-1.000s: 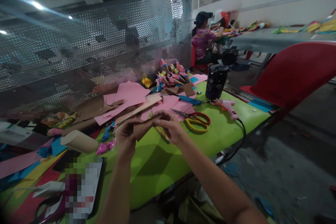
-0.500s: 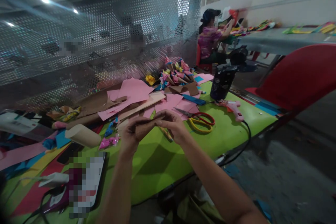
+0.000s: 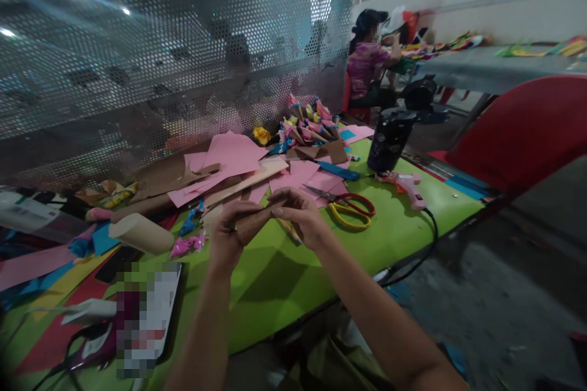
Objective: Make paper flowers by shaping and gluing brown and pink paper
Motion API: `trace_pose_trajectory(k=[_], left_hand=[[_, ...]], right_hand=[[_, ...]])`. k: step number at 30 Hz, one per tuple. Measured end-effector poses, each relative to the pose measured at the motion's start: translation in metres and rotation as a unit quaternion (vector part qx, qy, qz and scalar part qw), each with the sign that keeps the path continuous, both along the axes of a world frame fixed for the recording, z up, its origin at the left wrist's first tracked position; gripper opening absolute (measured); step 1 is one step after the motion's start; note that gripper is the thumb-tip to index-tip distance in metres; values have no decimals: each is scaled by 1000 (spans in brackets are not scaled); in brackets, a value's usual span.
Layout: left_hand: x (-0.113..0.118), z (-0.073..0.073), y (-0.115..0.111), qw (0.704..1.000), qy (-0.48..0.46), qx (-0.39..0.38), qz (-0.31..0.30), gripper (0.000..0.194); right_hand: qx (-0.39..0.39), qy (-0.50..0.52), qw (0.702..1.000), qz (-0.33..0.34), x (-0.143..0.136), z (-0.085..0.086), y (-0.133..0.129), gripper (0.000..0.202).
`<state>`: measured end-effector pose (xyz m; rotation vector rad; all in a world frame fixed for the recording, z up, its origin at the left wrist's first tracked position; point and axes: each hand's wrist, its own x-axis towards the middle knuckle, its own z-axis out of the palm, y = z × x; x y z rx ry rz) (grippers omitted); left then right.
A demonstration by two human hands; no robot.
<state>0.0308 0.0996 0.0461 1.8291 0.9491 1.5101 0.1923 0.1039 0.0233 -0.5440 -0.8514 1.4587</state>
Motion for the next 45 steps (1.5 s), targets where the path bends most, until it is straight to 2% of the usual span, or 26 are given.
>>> trace_pose_trajectory(k=[13, 21, 26, 34, 37, 43, 45], left_hand=[[1, 1, 1, 1000, 13, 14, -17, 15], [3, -10, 2, 987, 68, 122, 84, 18], [3, -11, 0, 978, 107, 145, 105, 21], [3, -10, 3, 975, 169, 126, 66, 28], [1, -12, 6, 977, 178, 108, 34, 38], [-8, -7, 7, 977, 206, 6, -62, 65], [-9, -2, 5, 976, 191, -38, -100, 63]], right_hand=[[4, 5, 1000, -10, -1, 0, 1, 37], [-13, -46, 998, 28, -6, -4, 1, 31], [13, -73, 997, 23, -8, -5, 0, 31], [27, -95, 995, -29, -6, -8, 2, 25], [27, -93, 994, -47, -7, -6, 2, 21], [12, -107, 988, -114, -4, -7, 6, 15], [2, -115, 984, -135, -2, -7, 7, 12]])
